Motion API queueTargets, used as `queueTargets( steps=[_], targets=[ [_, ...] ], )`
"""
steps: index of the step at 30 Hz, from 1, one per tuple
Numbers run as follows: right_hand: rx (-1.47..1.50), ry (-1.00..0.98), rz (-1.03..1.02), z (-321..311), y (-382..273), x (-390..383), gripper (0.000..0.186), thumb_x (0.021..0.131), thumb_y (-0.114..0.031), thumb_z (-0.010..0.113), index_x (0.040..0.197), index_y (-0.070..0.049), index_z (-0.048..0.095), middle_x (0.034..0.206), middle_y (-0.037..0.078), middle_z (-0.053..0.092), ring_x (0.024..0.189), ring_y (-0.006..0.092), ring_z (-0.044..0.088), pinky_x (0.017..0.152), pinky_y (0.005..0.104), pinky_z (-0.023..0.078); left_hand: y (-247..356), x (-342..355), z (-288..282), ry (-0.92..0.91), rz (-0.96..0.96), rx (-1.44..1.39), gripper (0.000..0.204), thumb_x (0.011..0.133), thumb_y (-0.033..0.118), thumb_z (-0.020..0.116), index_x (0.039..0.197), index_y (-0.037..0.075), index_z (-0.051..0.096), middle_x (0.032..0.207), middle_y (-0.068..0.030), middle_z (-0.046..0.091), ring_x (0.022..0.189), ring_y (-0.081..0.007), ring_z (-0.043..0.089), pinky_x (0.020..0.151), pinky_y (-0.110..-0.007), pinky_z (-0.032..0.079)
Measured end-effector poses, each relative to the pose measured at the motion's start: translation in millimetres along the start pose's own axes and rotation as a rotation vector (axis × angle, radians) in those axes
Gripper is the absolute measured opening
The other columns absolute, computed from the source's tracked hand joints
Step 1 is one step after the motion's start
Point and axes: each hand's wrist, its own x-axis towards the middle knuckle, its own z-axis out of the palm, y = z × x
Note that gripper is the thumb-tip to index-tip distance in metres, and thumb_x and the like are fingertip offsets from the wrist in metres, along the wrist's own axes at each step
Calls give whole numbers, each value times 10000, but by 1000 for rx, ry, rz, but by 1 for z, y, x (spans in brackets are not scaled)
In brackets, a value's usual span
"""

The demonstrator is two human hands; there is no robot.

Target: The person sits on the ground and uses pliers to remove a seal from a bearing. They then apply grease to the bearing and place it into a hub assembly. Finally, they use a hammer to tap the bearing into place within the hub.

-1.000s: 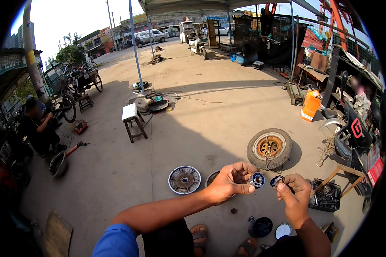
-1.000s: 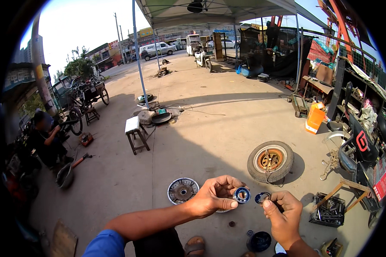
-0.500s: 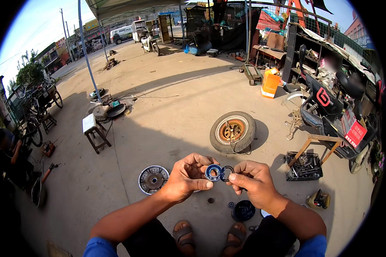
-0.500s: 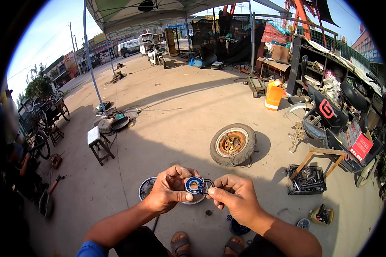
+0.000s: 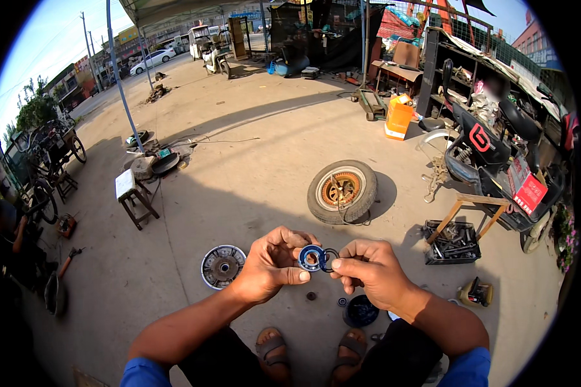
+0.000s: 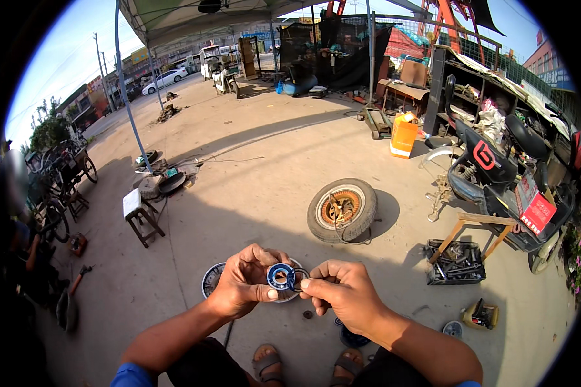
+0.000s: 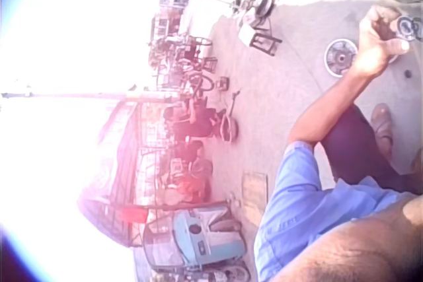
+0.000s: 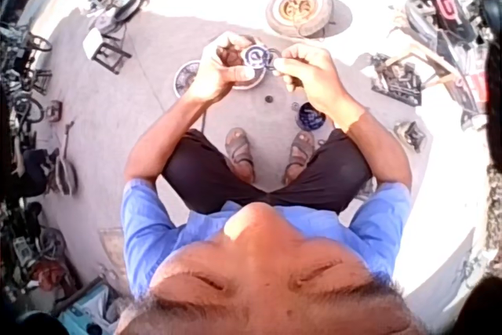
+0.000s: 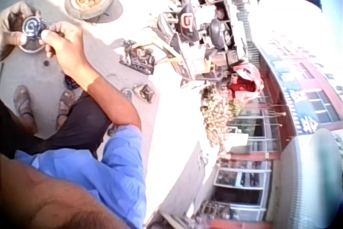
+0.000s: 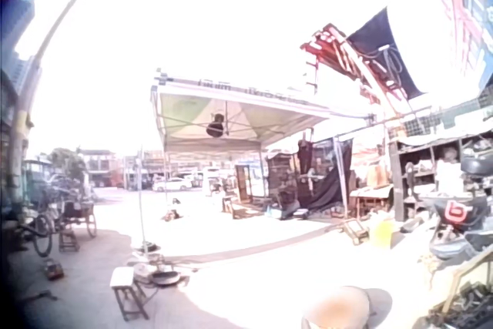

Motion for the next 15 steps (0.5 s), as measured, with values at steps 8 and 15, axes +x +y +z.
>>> queueTargets(
  steps=[8,15],
  targets=[
    [-123,72,-35,-4,-3,-2,151,893,-78,708,888,57,641,779,113,680,606,108,598,511,266,504,1,0,-1,6,-11,125,378,776,-102,793,1038,39,560,1233,-145,589,1063,-145,621,948,-332,517],
    [-402,223,-465,-4,8,-6,118,883,-34,718,869,39,626,739,80,673,613,124,635,530,278,504,3,-1,-2,15,21,169,376,782,-95,795,1038,32,552,1233,-140,584,1049,-134,620,921,-314,529]
  ],
)
